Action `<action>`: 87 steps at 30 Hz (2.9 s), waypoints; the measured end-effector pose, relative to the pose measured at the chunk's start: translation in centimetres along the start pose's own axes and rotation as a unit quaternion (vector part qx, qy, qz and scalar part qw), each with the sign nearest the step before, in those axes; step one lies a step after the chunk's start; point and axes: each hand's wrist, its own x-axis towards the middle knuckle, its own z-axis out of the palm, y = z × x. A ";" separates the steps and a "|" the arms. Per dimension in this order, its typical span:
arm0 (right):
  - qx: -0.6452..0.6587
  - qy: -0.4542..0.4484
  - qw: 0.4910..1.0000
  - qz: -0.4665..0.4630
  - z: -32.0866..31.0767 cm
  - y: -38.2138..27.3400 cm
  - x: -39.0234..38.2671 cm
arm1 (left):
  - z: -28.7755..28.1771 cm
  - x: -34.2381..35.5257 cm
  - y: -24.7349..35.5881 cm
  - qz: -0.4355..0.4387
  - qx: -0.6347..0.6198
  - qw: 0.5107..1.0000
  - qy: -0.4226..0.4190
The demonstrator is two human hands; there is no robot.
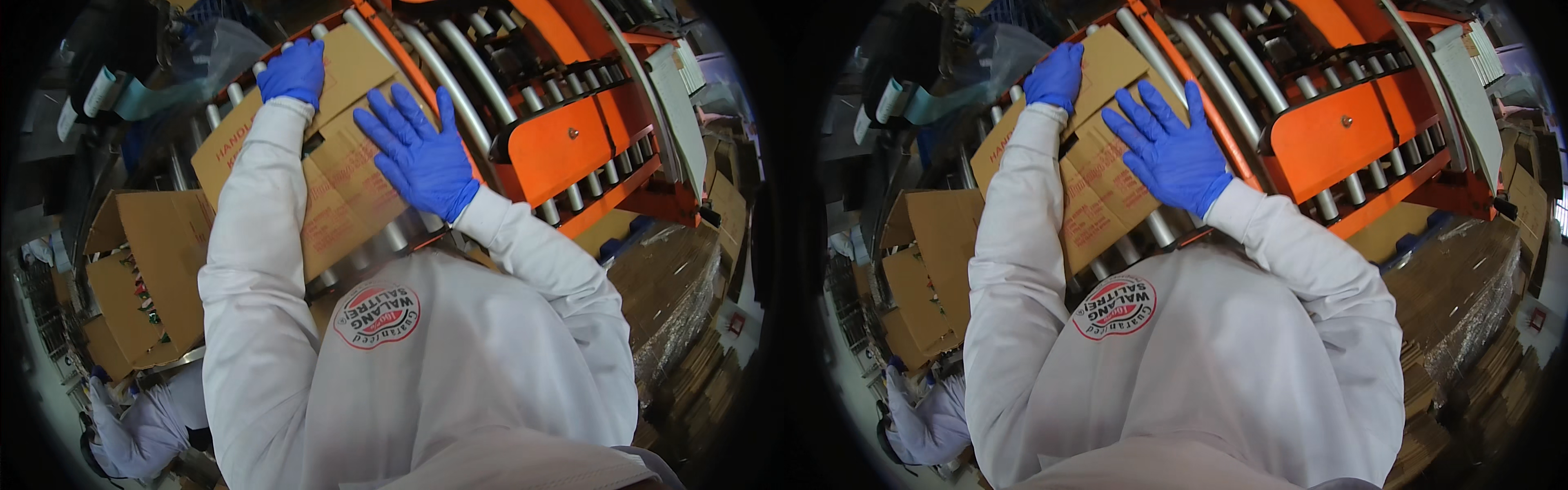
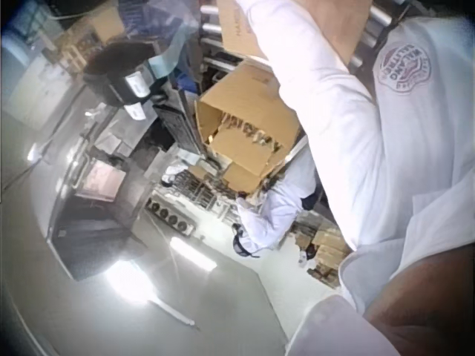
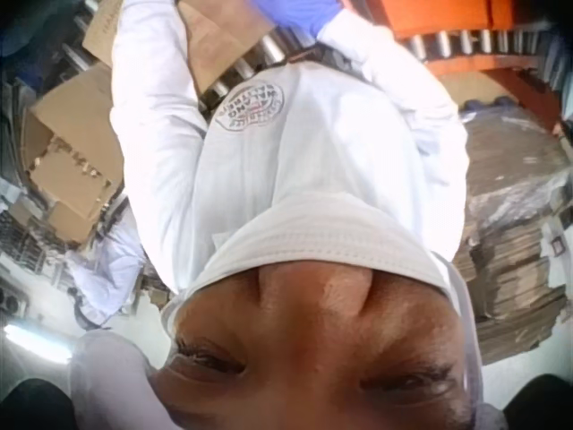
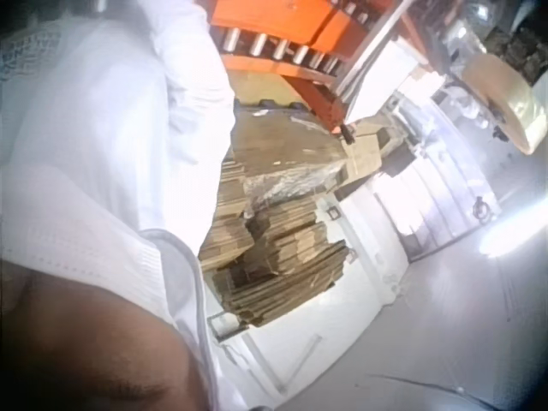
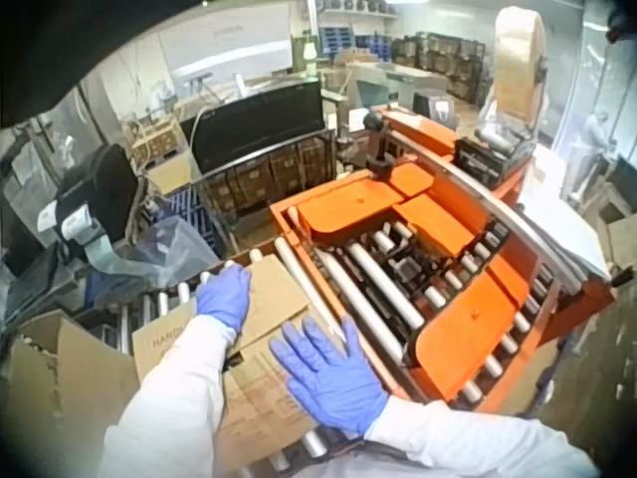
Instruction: The person assembles cardboard boxes, places pre-packaged food items inside, and closes the flaps on a conveyor line. The person repeats this process for multiple boxes, moving them along the rollers after each closure.
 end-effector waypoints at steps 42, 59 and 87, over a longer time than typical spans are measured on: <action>-0.023 0.010 0.998 0.062 0.9 17.7 6.9 | 4.4 -9.5 5.2 0.084 -0.613 0.772 0.145; -0.201 0.223 0.934 0.191 1.4 21.6 -3.4 | -2.0 -14.7 6.1 0.340 -0.425 0.839 0.005; 0.311 -0.027 0.938 -0.152 -0.7 -4.8 25.2 | -16.0 -31.0 -5.6 0.419 -0.262 0.835 0.244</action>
